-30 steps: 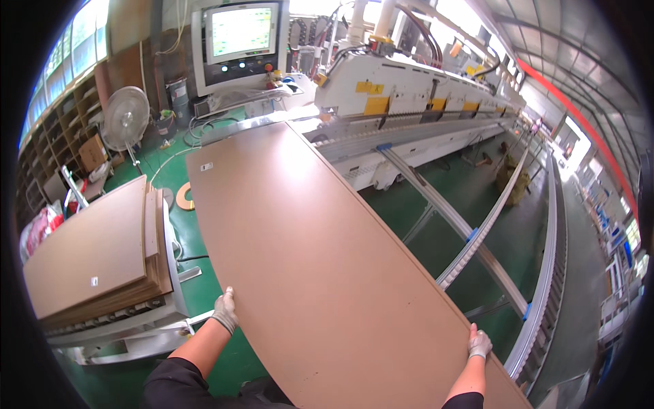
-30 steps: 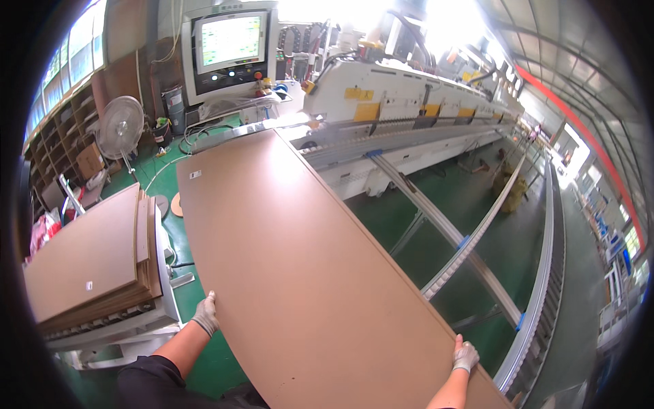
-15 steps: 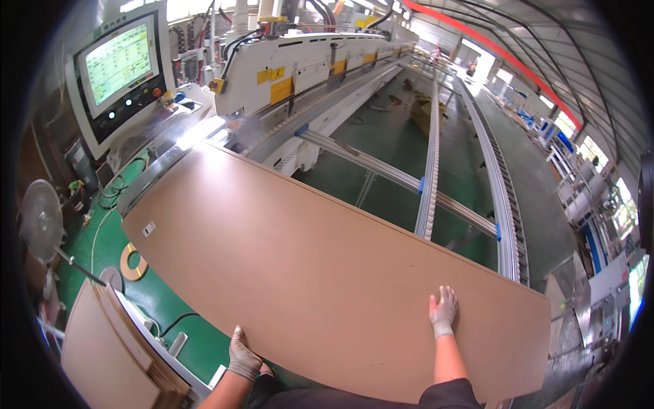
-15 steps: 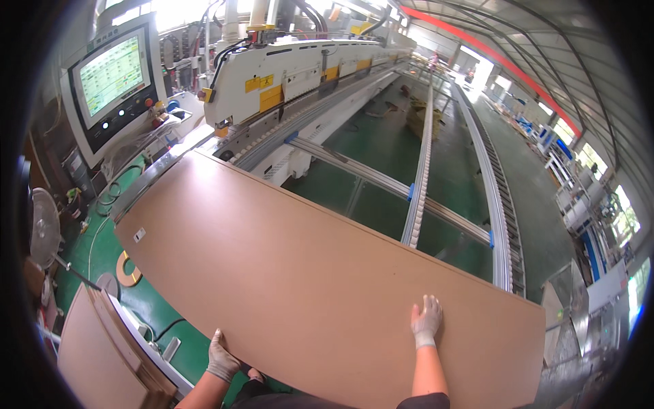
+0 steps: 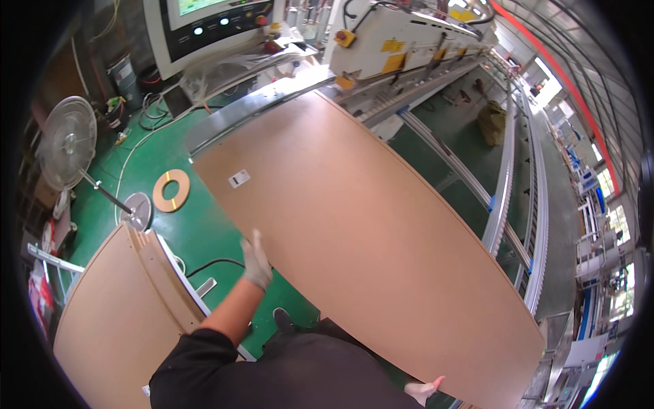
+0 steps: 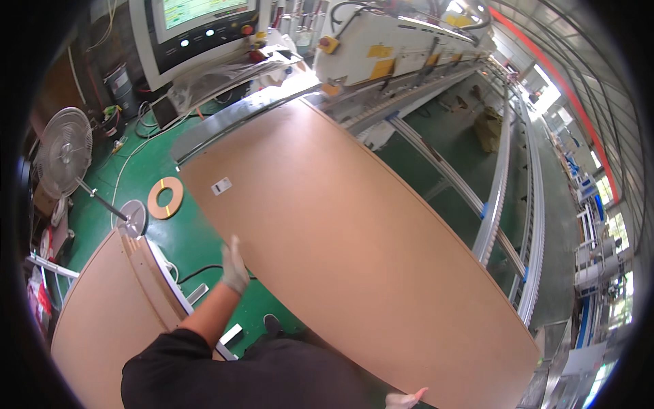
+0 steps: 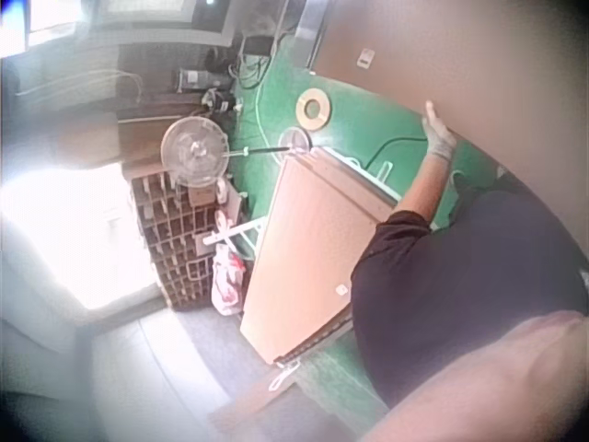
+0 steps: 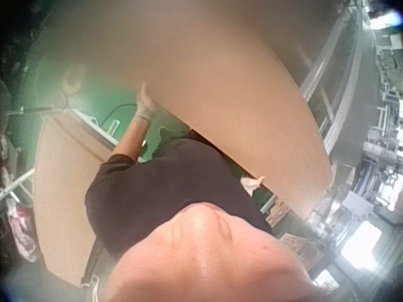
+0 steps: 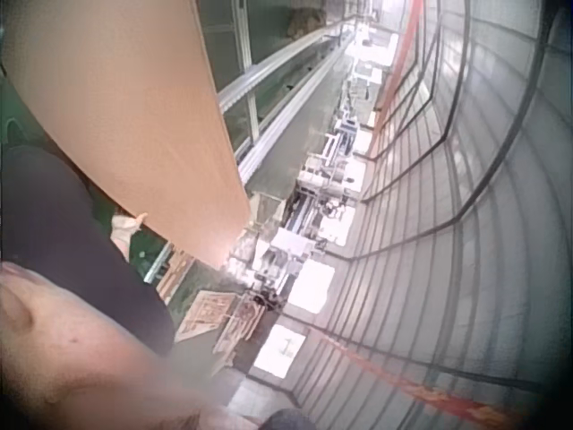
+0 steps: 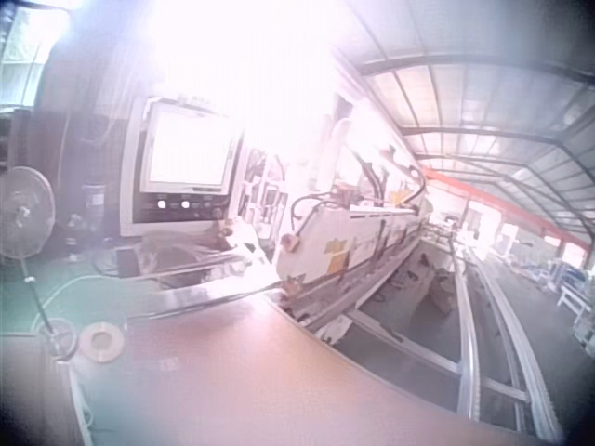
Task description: The person uses an air duster to clean large wooden panels and then feeds individual panels into a piece of industrial machinery by hand.
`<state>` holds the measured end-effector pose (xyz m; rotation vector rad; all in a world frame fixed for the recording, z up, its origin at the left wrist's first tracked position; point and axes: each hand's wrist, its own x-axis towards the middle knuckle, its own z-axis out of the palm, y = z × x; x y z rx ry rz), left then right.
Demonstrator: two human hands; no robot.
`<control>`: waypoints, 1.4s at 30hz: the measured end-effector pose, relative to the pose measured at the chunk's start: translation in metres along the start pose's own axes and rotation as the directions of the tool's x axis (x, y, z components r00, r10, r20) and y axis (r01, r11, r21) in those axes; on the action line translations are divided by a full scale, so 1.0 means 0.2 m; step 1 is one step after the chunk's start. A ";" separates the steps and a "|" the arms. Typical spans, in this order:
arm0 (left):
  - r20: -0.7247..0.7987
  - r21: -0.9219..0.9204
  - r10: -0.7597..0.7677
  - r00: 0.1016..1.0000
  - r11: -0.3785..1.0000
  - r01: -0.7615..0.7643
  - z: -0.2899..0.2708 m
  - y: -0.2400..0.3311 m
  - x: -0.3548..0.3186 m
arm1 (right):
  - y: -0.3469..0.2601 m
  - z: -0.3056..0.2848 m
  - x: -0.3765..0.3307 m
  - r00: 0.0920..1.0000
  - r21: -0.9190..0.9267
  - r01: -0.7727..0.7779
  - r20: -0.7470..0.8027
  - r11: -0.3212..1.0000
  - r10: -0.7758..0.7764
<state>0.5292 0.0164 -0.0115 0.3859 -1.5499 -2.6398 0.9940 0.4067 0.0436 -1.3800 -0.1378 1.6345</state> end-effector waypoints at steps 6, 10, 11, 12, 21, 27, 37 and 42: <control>0.412 0.904 0.346 0.843 -0.271 -0.330 -0.11 0.79 0.88 | 0.10 0.24 0.02 0.991 -0.254 -0.066 0.094 0.965 0.093; 0.520 0.811 0.089 0.849 -0.361 -0.459 -0.24 0.82 1.12 | 0.12 0.32 0.03 0.994 -0.321 -0.067 0.062 0.945 0.092; 0.528 0.798 0.085 0.845 -0.392 -0.459 -0.26 0.80 1.13 | 0.13 0.33 0.02 0.995 -0.338 -0.057 0.057 0.939 0.081; 0.509 0.805 0.079 0.857 -0.396 -0.442 -0.27 0.80 1.19 | 0.14 0.37 0.04 0.995 -0.351 -0.050 0.060 0.935 0.076; 0.606 0.761 0.132 0.784 -0.383 -0.523 -0.32 0.77 1.42 | 0.14 0.34 -0.05 0.999 -0.411 -0.031 -0.043 0.911 0.015; 0.636 0.750 0.167 0.754 -0.363 -0.552 -0.26 0.78 1.48 | 0.22 0.37 -0.06 0.998 -0.428 -0.045 -0.054 0.903 0.024; 0.562 0.807 0.245 0.790 -0.371 -0.460 -0.30 0.73 1.52 | 0.41 0.42 -0.02 0.999 -0.347 -0.046 -0.015 0.937 0.044; 0.434 0.887 0.295 0.852 -0.309 -0.345 -0.33 0.69 1.56 | 0.52 0.38 0.02 0.999 -0.362 -0.037 0.013 0.931 0.045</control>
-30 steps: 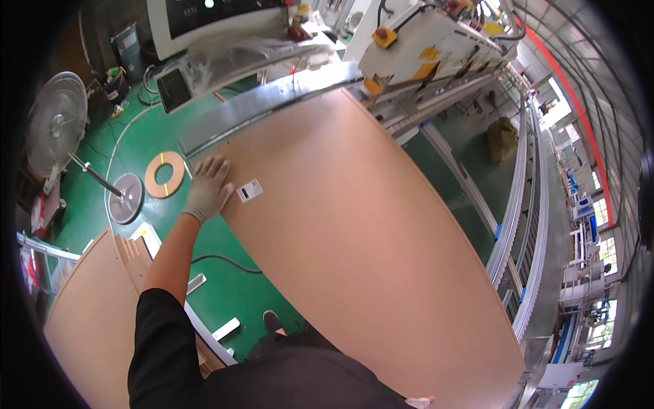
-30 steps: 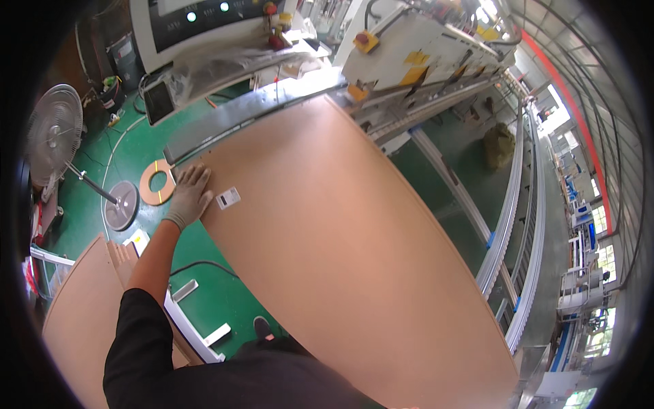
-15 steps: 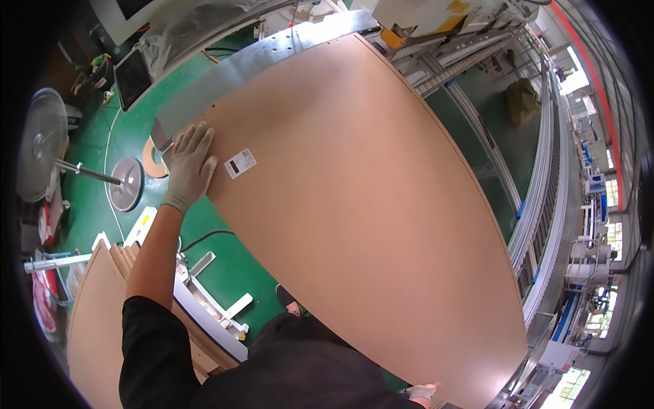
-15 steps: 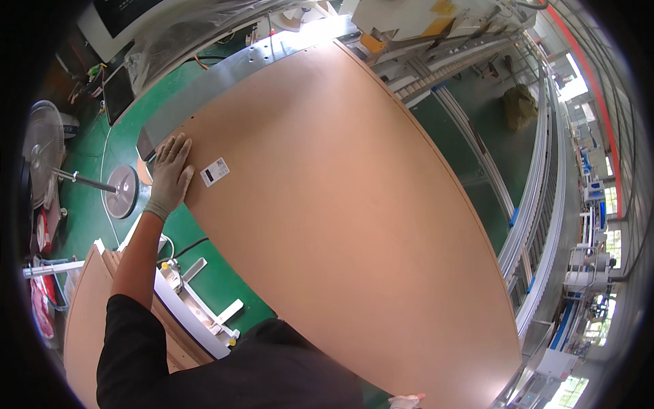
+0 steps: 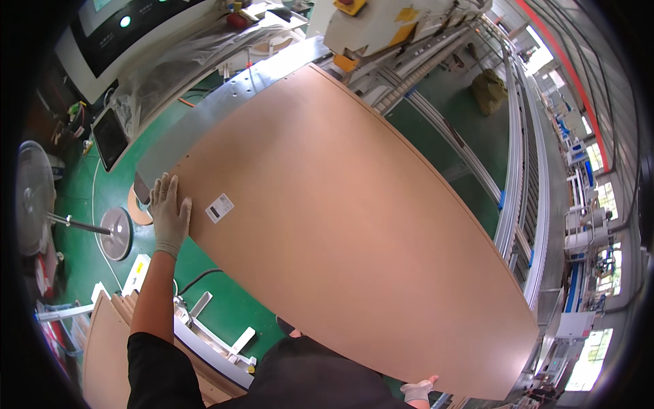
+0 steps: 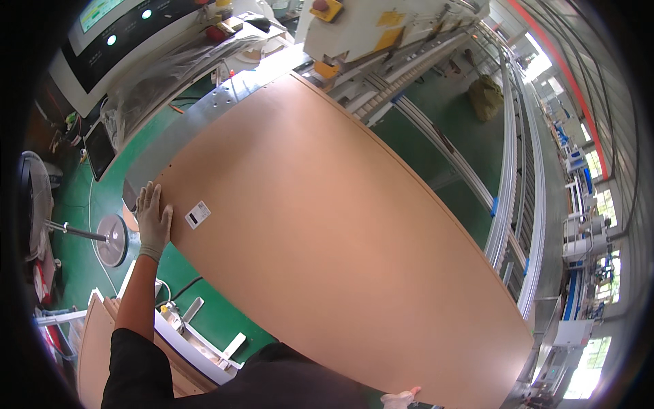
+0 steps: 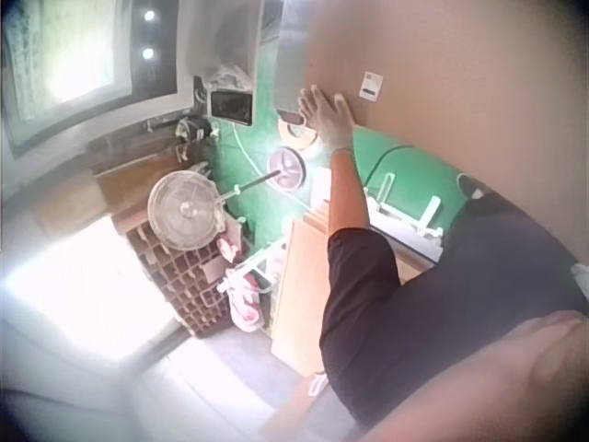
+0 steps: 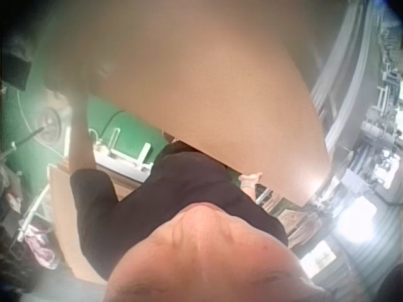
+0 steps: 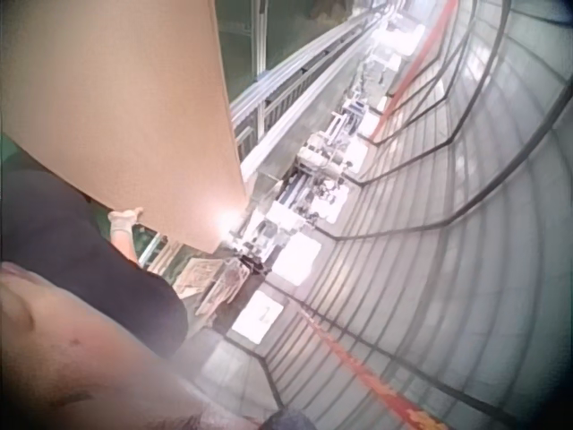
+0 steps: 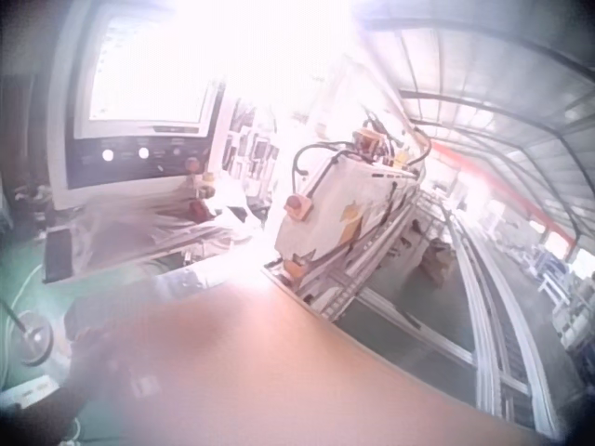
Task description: The person uses an air duster to clean large wooden panels and then feeds individual panels into a piece of industrial machinery by hand.
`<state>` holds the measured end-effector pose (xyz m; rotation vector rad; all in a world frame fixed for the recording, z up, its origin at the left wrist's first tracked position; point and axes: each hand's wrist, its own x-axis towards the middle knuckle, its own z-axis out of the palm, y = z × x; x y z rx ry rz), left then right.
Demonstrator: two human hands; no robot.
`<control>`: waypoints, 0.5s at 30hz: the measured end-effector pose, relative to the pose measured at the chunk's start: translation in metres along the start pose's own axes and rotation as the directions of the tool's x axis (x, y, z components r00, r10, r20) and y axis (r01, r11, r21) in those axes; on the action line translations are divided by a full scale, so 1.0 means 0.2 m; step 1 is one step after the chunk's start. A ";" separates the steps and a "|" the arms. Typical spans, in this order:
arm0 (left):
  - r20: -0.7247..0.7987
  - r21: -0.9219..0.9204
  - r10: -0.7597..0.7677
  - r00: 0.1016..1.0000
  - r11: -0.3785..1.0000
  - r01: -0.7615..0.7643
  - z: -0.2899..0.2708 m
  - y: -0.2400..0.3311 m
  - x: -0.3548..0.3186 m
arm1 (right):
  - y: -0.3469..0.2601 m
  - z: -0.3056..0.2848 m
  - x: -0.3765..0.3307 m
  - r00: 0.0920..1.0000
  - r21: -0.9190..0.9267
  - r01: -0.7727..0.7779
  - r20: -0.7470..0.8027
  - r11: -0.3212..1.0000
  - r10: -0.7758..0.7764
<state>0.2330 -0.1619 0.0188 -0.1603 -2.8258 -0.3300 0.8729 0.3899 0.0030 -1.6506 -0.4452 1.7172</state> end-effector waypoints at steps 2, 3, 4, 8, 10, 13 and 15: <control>0.052 0.016 -0.019 0.998 1.000 0.018 -0.04 0.03 0.00 | 0.01 0.04 -0.04 1.000 0.013 -0.014 -0.010 1.000 0.014; 0.040 0.016 -0.005 0.999 1.000 0.005 -0.04 0.02 0.01 | 0.03 0.07 -0.05 1.000 0.010 -0.015 -0.011 1.000 0.016; 0.032 0.022 0.013 0.999 1.000 -0.014 -0.05 0.01 0.02 | 0.04 0.09 -0.08 1.000 0.007 -0.019 -0.017 1.000 0.019; 0.046 0.008 0.049 0.998 0.999 -0.049 -0.10 0.04 0.09 | 0.03 0.15 -0.16 0.999 0.012 -0.029 -0.017 1.000 0.029; 0.070 -0.014 0.061 0.996 0.998 -0.061 -0.12 0.11 0.14 | 0.02 0.14 -0.16 1.000 0.048 -0.028 -0.001 0.998 0.028; -0.029 -0.119 0.184 0.983 0.975 -0.186 -0.11 0.13 0.15 | 0.05 0.13 -0.08 0.995 0.167 -0.048 0.100 0.985 0.032; 0.027 -0.070 0.142 0.989 0.988 -0.140 -0.13 0.06 0.10 | 0.06 0.20 0.02 0.972 0.234 -0.068 0.236 0.970 0.011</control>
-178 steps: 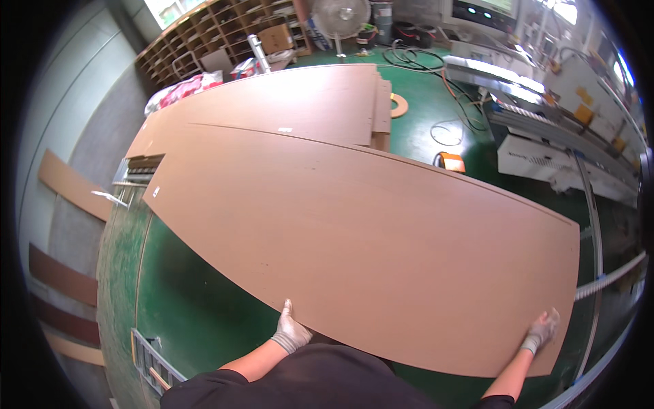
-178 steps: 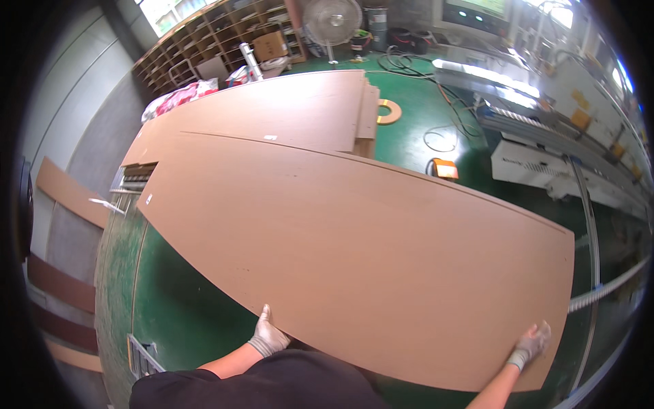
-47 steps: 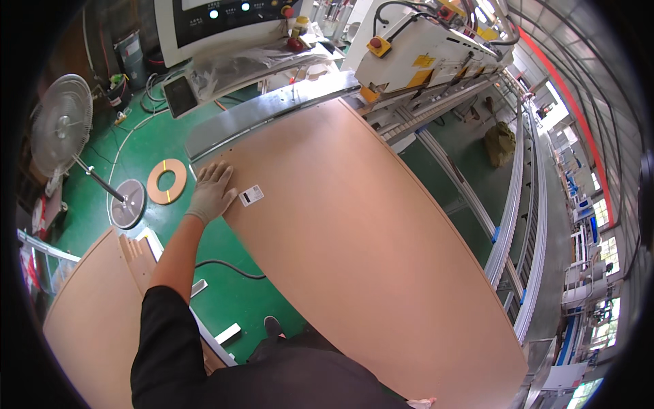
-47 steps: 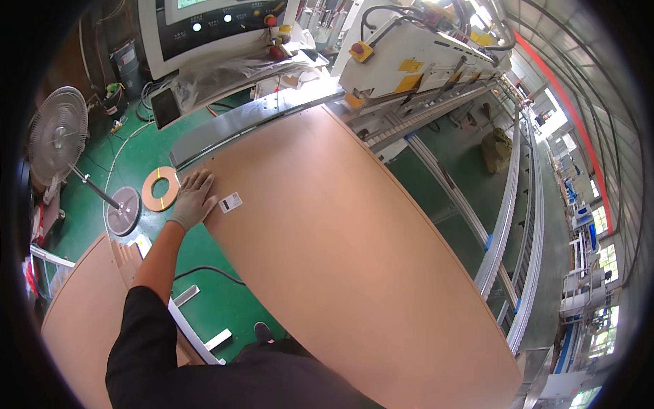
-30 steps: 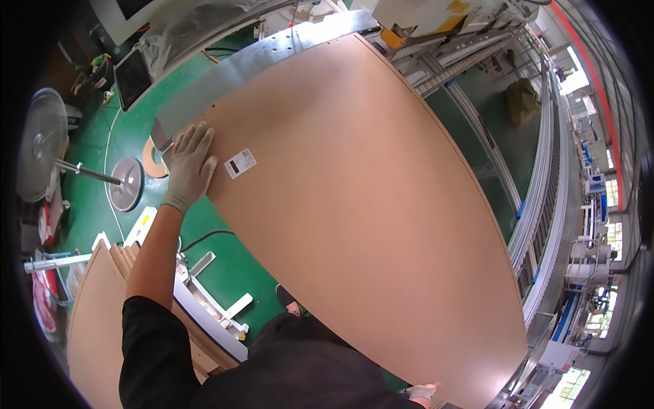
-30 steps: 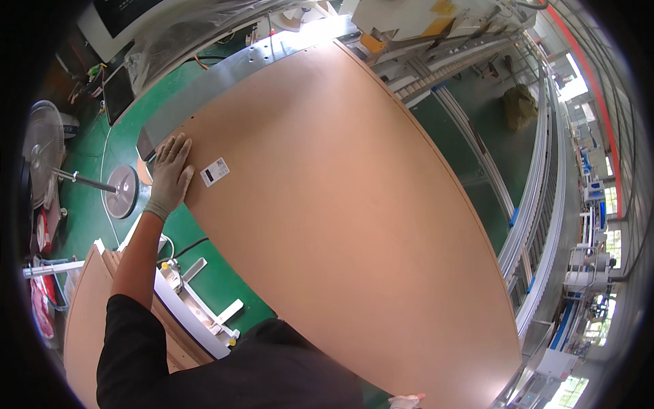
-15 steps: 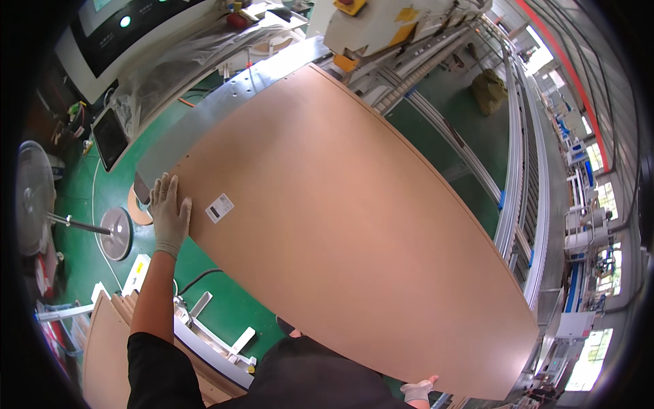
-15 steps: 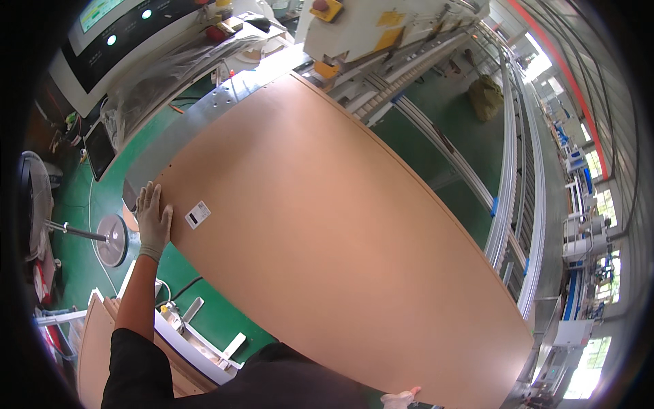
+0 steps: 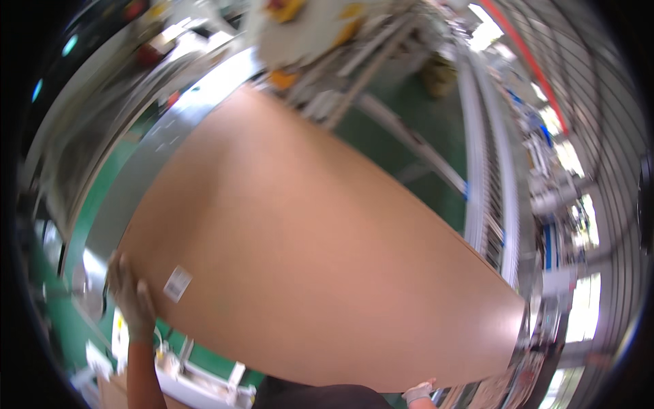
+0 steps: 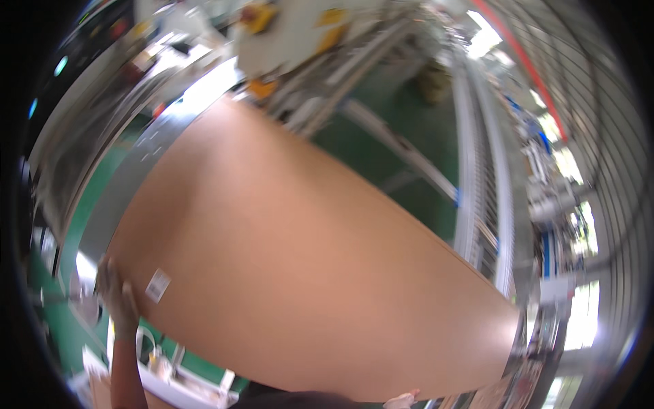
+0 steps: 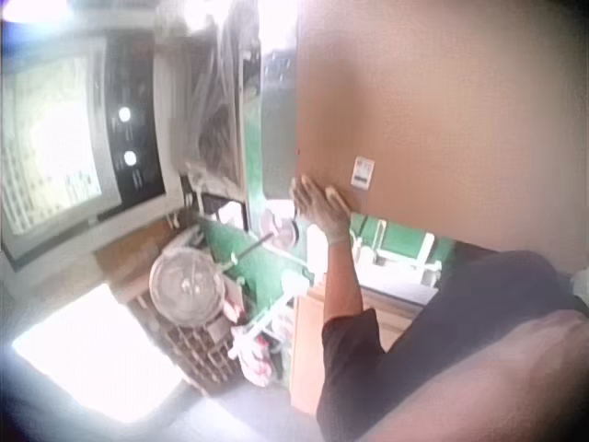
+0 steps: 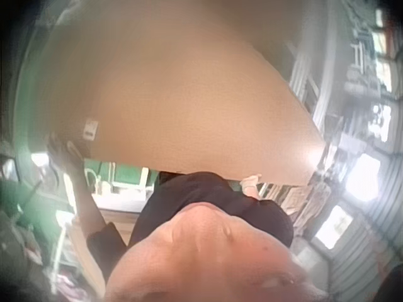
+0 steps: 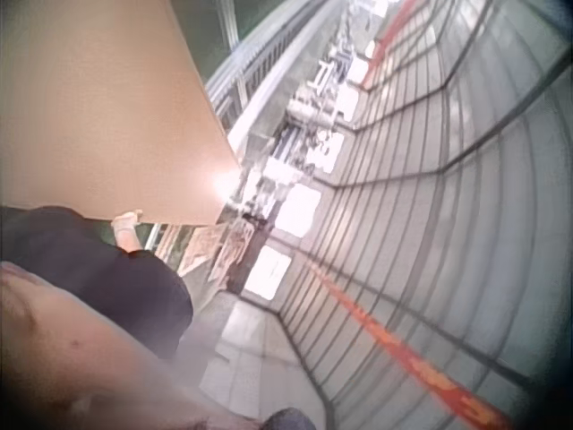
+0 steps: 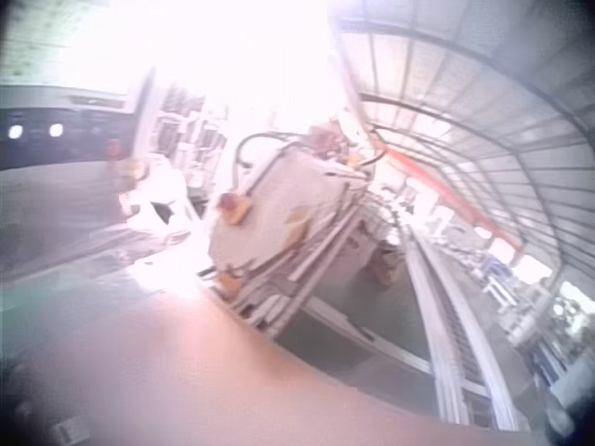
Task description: The person uses an air duster to clean large wooden panels and then feeds individual panels into a piece of industrial machinery by hand.
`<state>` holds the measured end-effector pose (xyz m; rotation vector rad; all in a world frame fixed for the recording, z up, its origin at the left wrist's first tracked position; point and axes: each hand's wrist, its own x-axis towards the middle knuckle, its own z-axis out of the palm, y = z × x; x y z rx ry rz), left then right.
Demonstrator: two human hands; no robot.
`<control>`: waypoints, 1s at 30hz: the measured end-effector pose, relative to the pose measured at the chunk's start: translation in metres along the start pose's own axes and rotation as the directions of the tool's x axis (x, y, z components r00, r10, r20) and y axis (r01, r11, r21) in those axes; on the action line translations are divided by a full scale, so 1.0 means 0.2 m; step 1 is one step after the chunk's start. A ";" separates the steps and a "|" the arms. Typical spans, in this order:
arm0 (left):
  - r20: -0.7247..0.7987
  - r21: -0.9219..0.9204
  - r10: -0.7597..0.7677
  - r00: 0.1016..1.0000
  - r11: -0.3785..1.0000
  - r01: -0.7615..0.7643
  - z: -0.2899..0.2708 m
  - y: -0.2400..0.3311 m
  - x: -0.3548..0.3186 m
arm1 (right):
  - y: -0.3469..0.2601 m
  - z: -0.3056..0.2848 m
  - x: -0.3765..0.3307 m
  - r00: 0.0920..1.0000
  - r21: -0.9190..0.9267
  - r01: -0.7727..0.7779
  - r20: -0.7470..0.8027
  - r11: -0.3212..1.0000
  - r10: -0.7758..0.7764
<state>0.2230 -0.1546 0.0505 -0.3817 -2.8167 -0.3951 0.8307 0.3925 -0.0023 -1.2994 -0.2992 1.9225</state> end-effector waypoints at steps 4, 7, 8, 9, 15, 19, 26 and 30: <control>0.054 0.097 -0.079 0.995 0.993 0.074 0.11 -0.01 -0.07 | -0.03 -0.03 0.07 0.988 0.116 0.063 0.134 0.991 -0.078; 0.062 0.167 -0.086 0.994 0.983 0.074 0.12 0.00 -0.05 | -0.01 -0.11 0.08 0.985 0.201 0.088 0.131 0.976 -0.116; 0.059 0.179 -0.095 0.994 0.980 0.083 0.11 0.00 -0.04 | 0.00 -0.13 0.10 0.985 0.245 0.090 0.124 0.965 -0.123; 0.058 0.189 -0.109 0.992 0.977 0.096 0.10 0.00 -0.04 | 0.01 -0.15 0.11 0.984 0.233 0.116 0.108 0.966 -0.144; 0.048 0.171 -0.116 0.992 0.980 0.106 0.13 -0.07 -0.03 | 0.09 -0.26 0.22 0.976 0.165 0.199 0.058 0.966 -0.211; 0.053 0.133 -0.126 0.991 0.984 0.118 0.15 0.00 -0.02 | 0.11 -0.34 0.29 0.908 0.157 0.416 -0.027 0.896 -0.417; 0.072 0.176 -0.202 0.977 0.966 0.187 0.02 0.09 -0.05 | 0.16 -0.12 0.16 0.844 0.173 0.532 -0.181 0.829 -0.504; 0.055 0.169 -0.196 0.979 0.968 0.184 0.02 0.06 -0.05 | 0.18 -0.03 0.07 0.787 0.054 0.582 -0.290 0.811 -0.545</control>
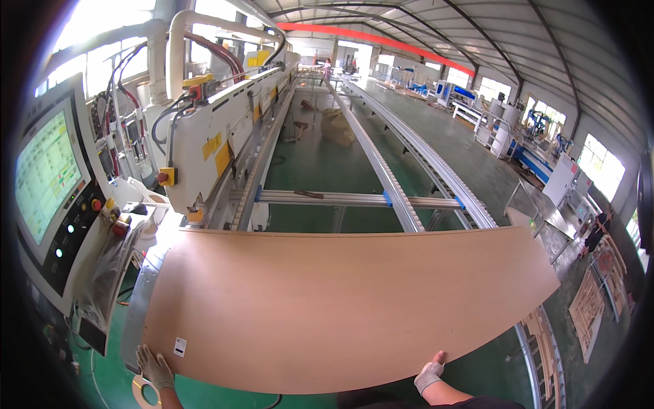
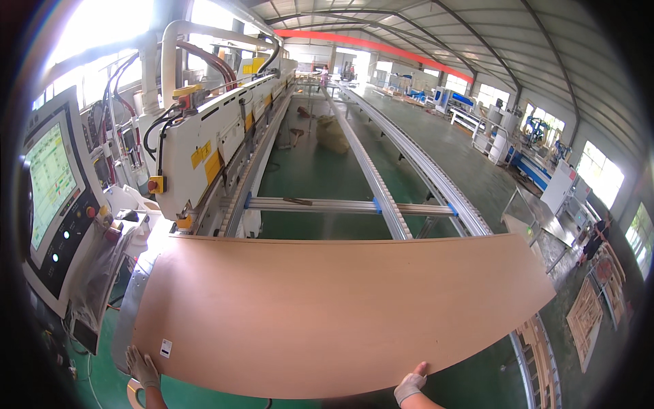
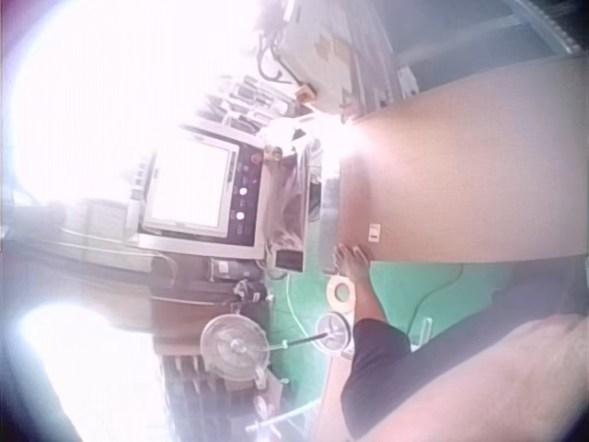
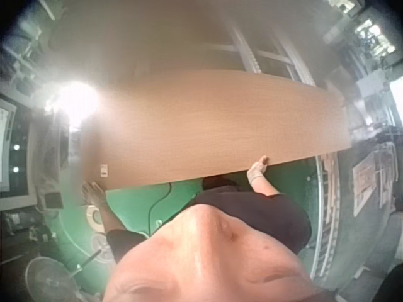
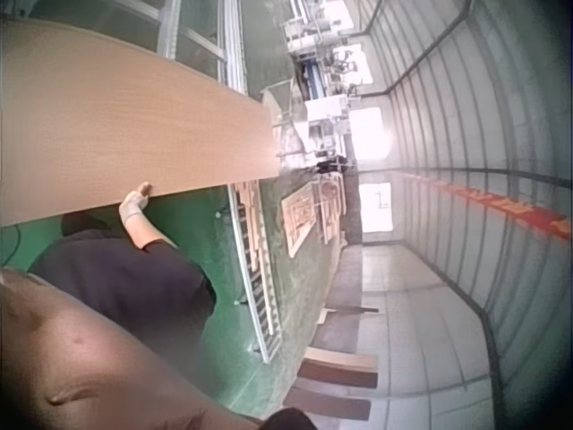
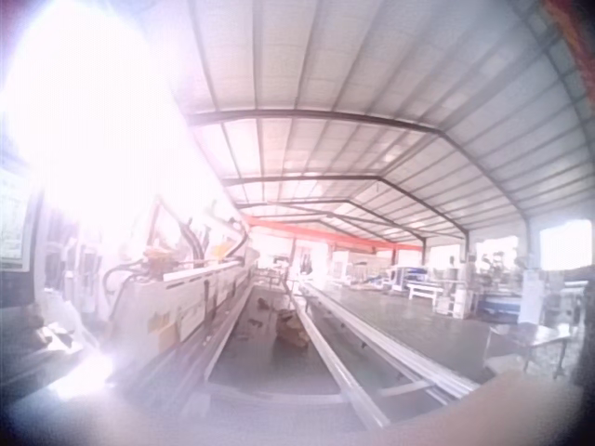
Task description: The person uses an air duster to clean large wooden panels and then feeds individual panels into a piece of industrial machinery by hand.
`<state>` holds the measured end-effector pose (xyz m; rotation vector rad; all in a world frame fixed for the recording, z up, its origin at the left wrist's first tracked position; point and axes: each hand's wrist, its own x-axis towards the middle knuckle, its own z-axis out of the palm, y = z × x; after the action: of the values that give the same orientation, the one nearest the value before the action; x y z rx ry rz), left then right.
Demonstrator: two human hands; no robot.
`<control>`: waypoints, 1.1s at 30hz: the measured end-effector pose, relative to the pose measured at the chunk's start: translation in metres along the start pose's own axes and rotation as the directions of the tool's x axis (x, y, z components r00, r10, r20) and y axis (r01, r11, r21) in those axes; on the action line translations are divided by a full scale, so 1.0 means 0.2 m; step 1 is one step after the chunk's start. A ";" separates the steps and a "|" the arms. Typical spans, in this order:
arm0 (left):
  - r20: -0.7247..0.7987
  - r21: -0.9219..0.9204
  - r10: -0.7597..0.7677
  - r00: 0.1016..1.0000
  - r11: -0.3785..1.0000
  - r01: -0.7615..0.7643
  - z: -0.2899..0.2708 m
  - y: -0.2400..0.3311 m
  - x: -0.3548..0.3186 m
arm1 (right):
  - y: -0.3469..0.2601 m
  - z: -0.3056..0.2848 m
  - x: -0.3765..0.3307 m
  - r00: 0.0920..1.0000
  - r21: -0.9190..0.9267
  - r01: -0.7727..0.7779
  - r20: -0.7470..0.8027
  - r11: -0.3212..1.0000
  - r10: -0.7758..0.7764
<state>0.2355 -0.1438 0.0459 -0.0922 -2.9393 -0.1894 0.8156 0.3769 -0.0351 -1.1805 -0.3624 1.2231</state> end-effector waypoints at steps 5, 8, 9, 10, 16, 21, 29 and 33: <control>0.022 -0.020 -0.005 1.000 1.000 0.006 0.01 -0.02 0.00 | 0.01 -0.02 0.01 0.999 0.043 -0.046 0.019 0.998 0.045; 0.007 -0.037 0.003 1.000 0.999 -0.002 0.03 -0.03 0.00 | 0.05 -0.07 0.09 0.995 0.027 -0.094 0.016 0.995 0.094; 0.001 -0.038 0.012 1.000 0.999 -0.012 0.03 -0.02 0.00 | 0.06 -0.10 0.13 0.995 0.023 -0.098 0.005 0.995 0.098; -0.005 -0.035 0.014 1.000 0.999 -0.015 0.02 -0.03 0.00 | 0.08 -0.12 0.16 0.994 0.015 -0.107 -0.001 0.994 0.107; -0.039 -0.049 0.037 0.999 0.998 -0.039 0.07 -0.03 0.01 | 0.14 -0.25 0.33 0.981 0.045 -0.177 0.084 0.983 0.173; -0.046 -0.041 0.050 0.998 0.998 -0.052 0.05 -0.04 0.02 | 0.11 -0.29 0.35 0.931 0.027 -0.324 0.189 0.946 0.313; -0.081 -0.031 0.080 0.994 0.996 -0.082 0.09 -0.09 0.02 | -0.14 -0.03 0.12 0.915 -0.289 -0.384 0.003 0.877 0.403; -0.064 -0.026 0.085 0.994 0.996 -0.087 0.13 -0.04 0.01 | -0.35 0.00 0.05 0.789 -0.371 -0.581 -0.036 0.725 0.614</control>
<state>0.2282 -0.1491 0.0201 -0.2121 -2.8635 -0.2179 0.8561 0.3938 0.0202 -1.6466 -0.2851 1.8379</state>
